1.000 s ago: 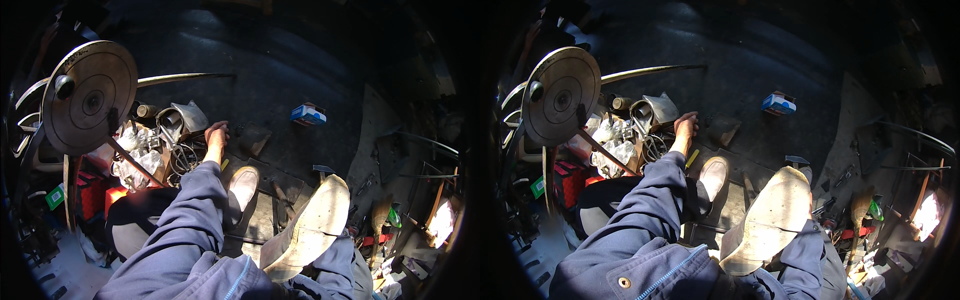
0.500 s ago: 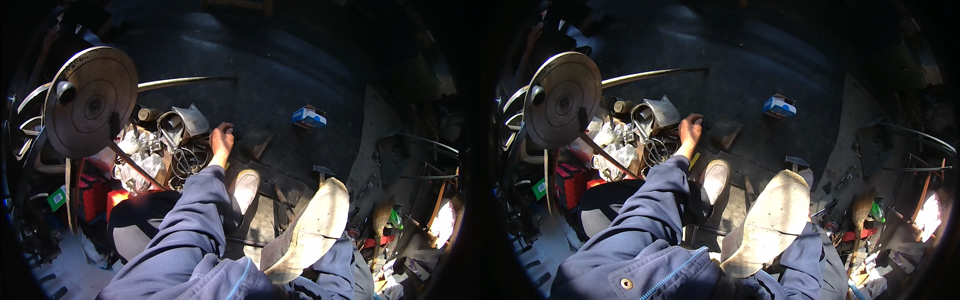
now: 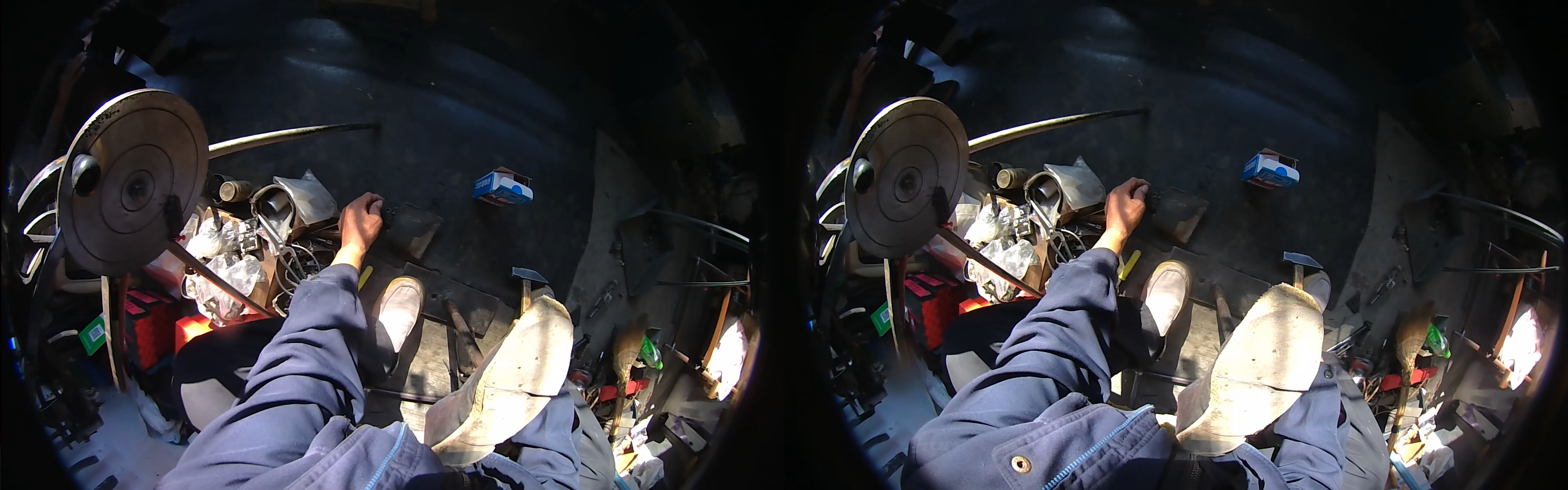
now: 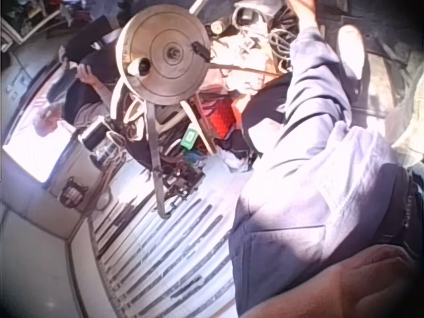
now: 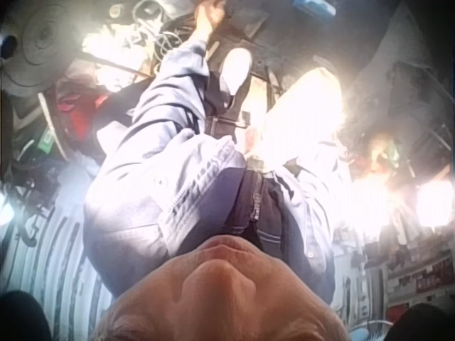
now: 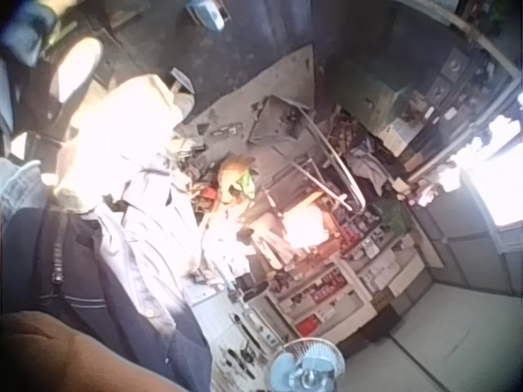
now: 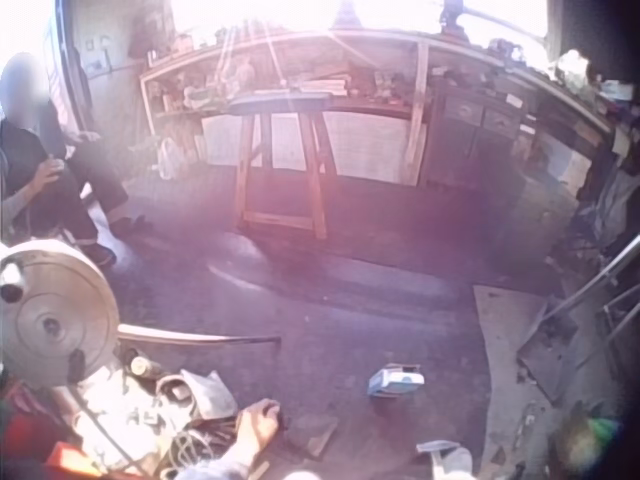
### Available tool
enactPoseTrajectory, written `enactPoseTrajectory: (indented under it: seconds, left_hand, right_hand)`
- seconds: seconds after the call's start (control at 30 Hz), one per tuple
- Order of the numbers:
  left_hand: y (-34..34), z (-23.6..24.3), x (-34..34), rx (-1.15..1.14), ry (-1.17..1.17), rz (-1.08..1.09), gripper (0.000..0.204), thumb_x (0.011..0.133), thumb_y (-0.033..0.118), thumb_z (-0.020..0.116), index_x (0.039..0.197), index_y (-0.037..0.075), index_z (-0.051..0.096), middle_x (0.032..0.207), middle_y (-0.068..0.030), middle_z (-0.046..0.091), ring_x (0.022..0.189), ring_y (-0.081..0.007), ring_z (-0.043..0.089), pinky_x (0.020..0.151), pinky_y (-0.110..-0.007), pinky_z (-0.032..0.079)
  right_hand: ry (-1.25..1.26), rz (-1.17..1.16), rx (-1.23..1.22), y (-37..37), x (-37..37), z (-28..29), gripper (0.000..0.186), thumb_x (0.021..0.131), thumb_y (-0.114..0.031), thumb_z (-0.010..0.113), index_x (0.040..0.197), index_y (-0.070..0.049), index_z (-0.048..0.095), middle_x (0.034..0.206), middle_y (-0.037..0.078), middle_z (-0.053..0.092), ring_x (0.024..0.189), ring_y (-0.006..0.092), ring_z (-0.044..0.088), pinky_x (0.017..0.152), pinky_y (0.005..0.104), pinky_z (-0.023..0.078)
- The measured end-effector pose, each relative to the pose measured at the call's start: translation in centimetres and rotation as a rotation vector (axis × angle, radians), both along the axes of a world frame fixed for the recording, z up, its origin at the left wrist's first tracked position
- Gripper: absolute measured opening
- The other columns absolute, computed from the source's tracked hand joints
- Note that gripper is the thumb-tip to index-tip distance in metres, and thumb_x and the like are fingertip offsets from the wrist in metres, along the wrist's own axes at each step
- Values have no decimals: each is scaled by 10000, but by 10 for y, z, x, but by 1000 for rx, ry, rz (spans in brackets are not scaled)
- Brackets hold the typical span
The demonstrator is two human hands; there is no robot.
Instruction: The person sits on the floor and uses a hammer and a small metal tool to tap and adjust the sole of a shoe. They repeatedly reposition the shoe and the tool, striking the sole in several places.
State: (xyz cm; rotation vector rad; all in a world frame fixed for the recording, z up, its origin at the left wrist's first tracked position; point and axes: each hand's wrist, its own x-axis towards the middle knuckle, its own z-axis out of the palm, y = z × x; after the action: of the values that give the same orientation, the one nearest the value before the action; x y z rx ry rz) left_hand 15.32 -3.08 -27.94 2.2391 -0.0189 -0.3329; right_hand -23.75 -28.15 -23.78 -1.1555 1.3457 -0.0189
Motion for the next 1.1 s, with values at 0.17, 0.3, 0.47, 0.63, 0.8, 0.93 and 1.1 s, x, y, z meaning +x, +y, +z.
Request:
enactPoseTrajectory:
  seconds: [0.17, 0.3, 0.47, 0.63, 0.8, 0.93, 1.1]
  left_hand:
    - [3, -6, -11, -84, 67, -47, 211, 892, 228, 765, 1045, 83, 776, 961, -138, 786, 928, -310, 754, 838, -404, 562]
    - [2, -12, -7, -42, 58, -28, 170, 871, 190, 784, 983, 62, 779, 903, -154, 777, 881, -322, 751, 811, -403, 560]
    - [4, -17, -2, -39, 61, 89, 123, 861, 150, 789, 908, 38, 768, 841, -171, 758, 846, -320, 741, 794, -396, 554]
    - [12, -17, 3, -162, 176, 175, 127, 919, 114, 739, 938, -10, 755, 748, -125, 711, 580, -201, 666, 597, -349, 531]
    - [15, -18, 3, -368, 272, 242, 181, 996, 116, 639, 993, -17, 762, 745, -82, 678, 549, -145, 637, 518, -294, 501]
    - [22, -24, 3, -436, 283, 309, 215, 1015, 107, 586, 1022, -13, 764, 794, -97, 694, 560, -153, 637, 537, -301, 500]
    - [24, -26, -2, -153, 154, 250, 185, 992, 107, 607, 1053, 14, 755, 904, -158, 756, 743, -251, 718, 731, -354, 560]
  right_hand:
    - [-5, 4, -2, -1, 2, 0, 237, 1045, -293, 631, 1101, -64, 606, 950, 76, 706, 813, 172, 653, 778, 326, 546]
    - [-12, 8, -3, -2, 4, 0, 235, 1043, -288, 633, 1102, -63, 605, 948, 77, 706, 809, 171, 653, 775, 323, 545]
    - [-14, 12, -3, -3, 5, -1, 232, 1041, -282, 636, 1103, -61, 604, 946, 77, 707, 803, 169, 652, 771, 320, 544]
    - [-16, 15, -1, -3, 7, -2, 229, 1039, -275, 638, 1103, -59, 602, 943, 78, 707, 798, 167, 652, 768, 317, 543]
    - [-19, 16, -3, -4, 8, -2, 226, 1037, -269, 641, 1104, -57, 601, 941, 78, 708, 793, 166, 651, 764, 313, 542]
    - [-23, 20, -2, -4, 10, -2, 224, 1036, -263, 643, 1104, -55, 600, 939, 79, 708, 789, 164, 651, 761, 311, 541]
    - [-26, 23, -2, -5, 11, -2, 221, 1034, -257, 645, 1105, -53, 598, 936, 79, 709, 784, 163, 650, 757, 307, 540]
